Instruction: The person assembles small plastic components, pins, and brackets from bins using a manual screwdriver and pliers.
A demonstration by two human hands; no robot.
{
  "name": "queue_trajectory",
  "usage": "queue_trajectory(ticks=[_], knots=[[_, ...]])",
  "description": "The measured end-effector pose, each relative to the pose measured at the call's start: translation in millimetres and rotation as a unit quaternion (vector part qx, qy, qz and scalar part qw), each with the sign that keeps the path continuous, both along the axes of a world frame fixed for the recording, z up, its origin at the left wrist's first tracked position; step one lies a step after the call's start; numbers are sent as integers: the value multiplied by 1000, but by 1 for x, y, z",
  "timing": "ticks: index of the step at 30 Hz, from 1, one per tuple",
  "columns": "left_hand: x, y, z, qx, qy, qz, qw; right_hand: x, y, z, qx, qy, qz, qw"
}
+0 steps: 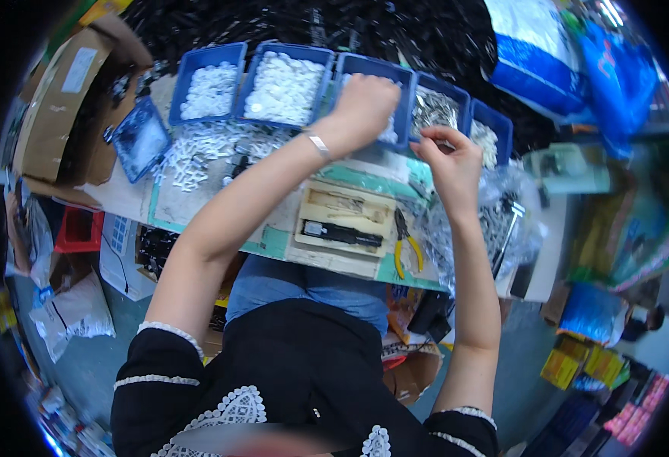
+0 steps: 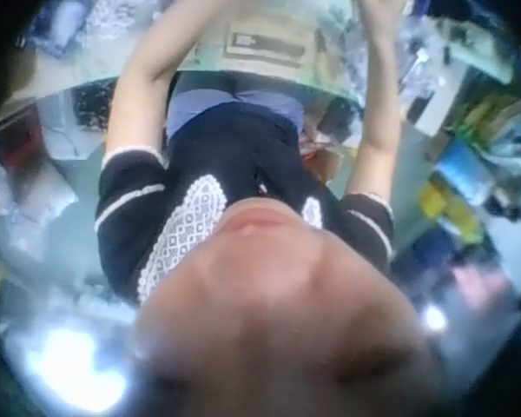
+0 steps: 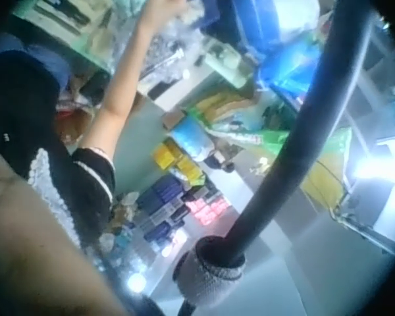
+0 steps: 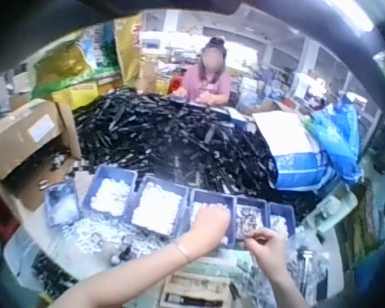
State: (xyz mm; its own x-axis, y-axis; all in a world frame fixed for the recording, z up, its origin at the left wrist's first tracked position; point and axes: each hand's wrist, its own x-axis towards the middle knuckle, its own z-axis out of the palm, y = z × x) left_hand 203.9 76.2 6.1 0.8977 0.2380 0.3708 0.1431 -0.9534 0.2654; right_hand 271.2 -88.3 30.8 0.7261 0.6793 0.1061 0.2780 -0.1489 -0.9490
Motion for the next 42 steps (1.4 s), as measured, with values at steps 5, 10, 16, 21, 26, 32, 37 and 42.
queue_trajectory(ticks=[5, 10, 16, 21, 26, 32, 37, 42], knots=[[-64, -24, 8, -513, -123, -96, 844, -35, -8, 6, 160, 167, -1, 973], [-115, -50, 7, -442, -228, -106, 861, -64, -14, 12, 159, 370, 116, 908], [-136, -66, 9, -380, -275, -99, 878, -75, -17, 20, 145, 383, 154, 899], [-146, -71, 6, -306, -295, -98, 900, -74, -17, 22, 88, 413, 210, 882], [-155, -75, 4, -263, -303, -93, 911, -77, -18, 27, 66, 380, 236, 892], [-163, -79, 4, -268, -306, -94, 909, -81, -19, 29, 56, 366, 260, 892], [-169, -84, -8, -359, -272, -49, 892, -91, -21, 25, -39, 261, 223, 938], [-177, -82, -18, -451, -242, -34, 858, -99, -33, 14, -22, -113, 188, 975]])
